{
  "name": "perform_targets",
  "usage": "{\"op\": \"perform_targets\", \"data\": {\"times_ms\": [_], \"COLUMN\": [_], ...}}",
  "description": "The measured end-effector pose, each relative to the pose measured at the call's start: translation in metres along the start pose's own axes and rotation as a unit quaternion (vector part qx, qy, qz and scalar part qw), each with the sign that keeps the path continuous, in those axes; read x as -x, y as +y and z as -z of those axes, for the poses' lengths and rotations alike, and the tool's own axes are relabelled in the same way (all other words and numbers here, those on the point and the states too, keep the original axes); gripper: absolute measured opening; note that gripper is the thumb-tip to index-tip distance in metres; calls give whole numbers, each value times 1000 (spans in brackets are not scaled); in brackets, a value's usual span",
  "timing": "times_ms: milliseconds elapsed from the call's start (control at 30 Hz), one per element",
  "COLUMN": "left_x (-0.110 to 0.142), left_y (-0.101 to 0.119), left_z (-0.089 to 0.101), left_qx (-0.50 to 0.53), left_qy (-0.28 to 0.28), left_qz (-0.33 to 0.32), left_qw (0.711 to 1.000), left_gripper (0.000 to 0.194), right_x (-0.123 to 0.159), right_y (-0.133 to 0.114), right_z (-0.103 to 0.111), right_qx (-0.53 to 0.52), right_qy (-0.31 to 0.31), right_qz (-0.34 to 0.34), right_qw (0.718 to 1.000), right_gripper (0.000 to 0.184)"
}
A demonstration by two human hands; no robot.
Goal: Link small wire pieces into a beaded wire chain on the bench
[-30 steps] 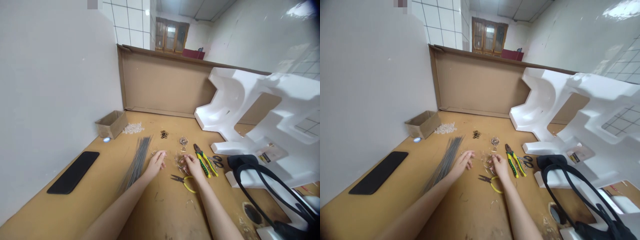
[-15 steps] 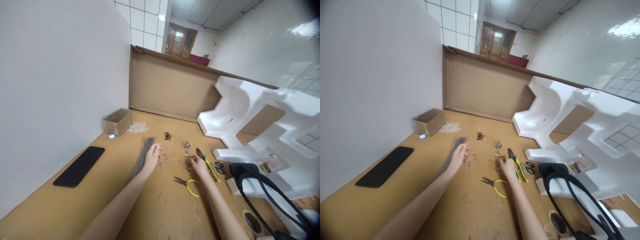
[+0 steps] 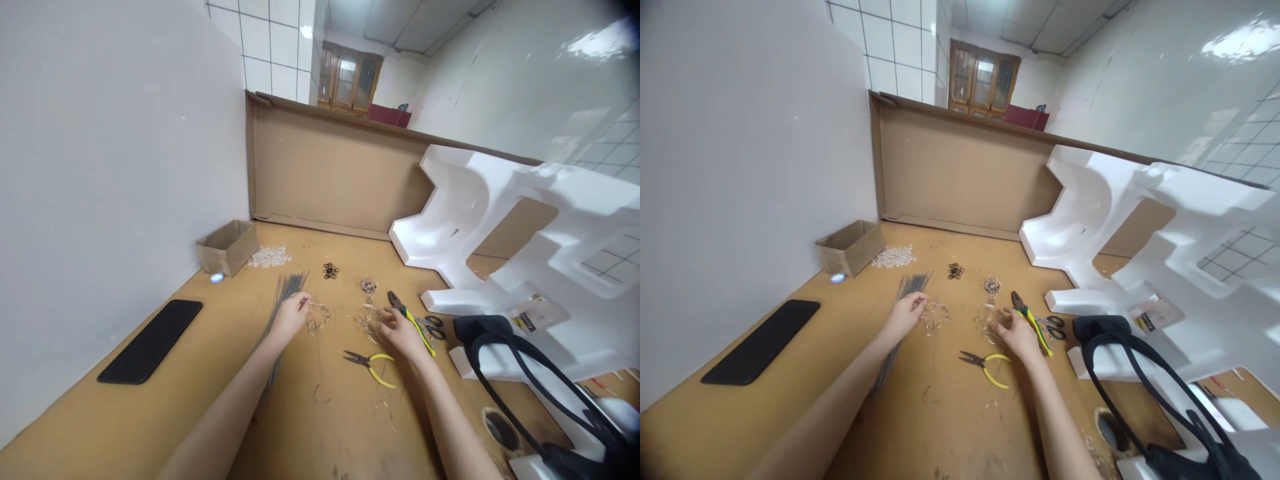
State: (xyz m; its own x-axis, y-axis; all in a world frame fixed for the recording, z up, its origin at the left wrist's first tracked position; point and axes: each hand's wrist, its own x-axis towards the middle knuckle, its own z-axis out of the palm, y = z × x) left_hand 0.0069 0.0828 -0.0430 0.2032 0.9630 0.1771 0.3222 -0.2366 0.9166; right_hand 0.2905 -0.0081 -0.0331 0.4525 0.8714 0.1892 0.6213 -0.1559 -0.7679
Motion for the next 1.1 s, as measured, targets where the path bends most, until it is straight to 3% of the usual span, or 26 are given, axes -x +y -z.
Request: {"op": "perform_targets", "data": {"times_ms": [100, 233, 367, 467, 667, 767, 900, 1000, 1100], "left_x": [6, 18, 23, 22, 13, 9, 13, 20, 25], "left_y": [0, 6, 10, 13, 22, 27, 31, 34, 40], "left_z": [0, -16, -32, -33, -14, -7, -3, 0, 5], "left_qx": [-80, -157, -187, -179, -86, 7, 136, 208, 253], "left_qy": [-18, -48, -68, -80, -71, -95, -140, -164, -184], "left_qz": [-27, -60, -78, -81, -40, 10, 70, 96, 109], "left_qw": [996, 985, 977, 977, 993, 995, 978, 959, 944], "left_gripper": [12, 5, 5, 9, 12, 20, 28, 29, 28], "right_x": [0, 2, 7, 9, 11, 14, 21, 29, 40], "right_y": [1, 5, 9, 10, 5, 0, -9, -23, -46], "right_z": [6, 11, 13, 14, 16, 17, 14, 6, -8], "right_qx": [-14, -51, -100, -139, -196, -219, -236, -250, -218], "right_qy": [23, 71, 98, 115, 132, 128, 115, 69, -40], "right_qz": [6, 12, 20, 23, 20, 26, 39, 45, 52], "right_qw": [1000, 996, 990, 983, 971, 967, 964, 965, 974], "right_gripper": [41, 43, 41, 41, 37, 36, 33, 31, 30]}}
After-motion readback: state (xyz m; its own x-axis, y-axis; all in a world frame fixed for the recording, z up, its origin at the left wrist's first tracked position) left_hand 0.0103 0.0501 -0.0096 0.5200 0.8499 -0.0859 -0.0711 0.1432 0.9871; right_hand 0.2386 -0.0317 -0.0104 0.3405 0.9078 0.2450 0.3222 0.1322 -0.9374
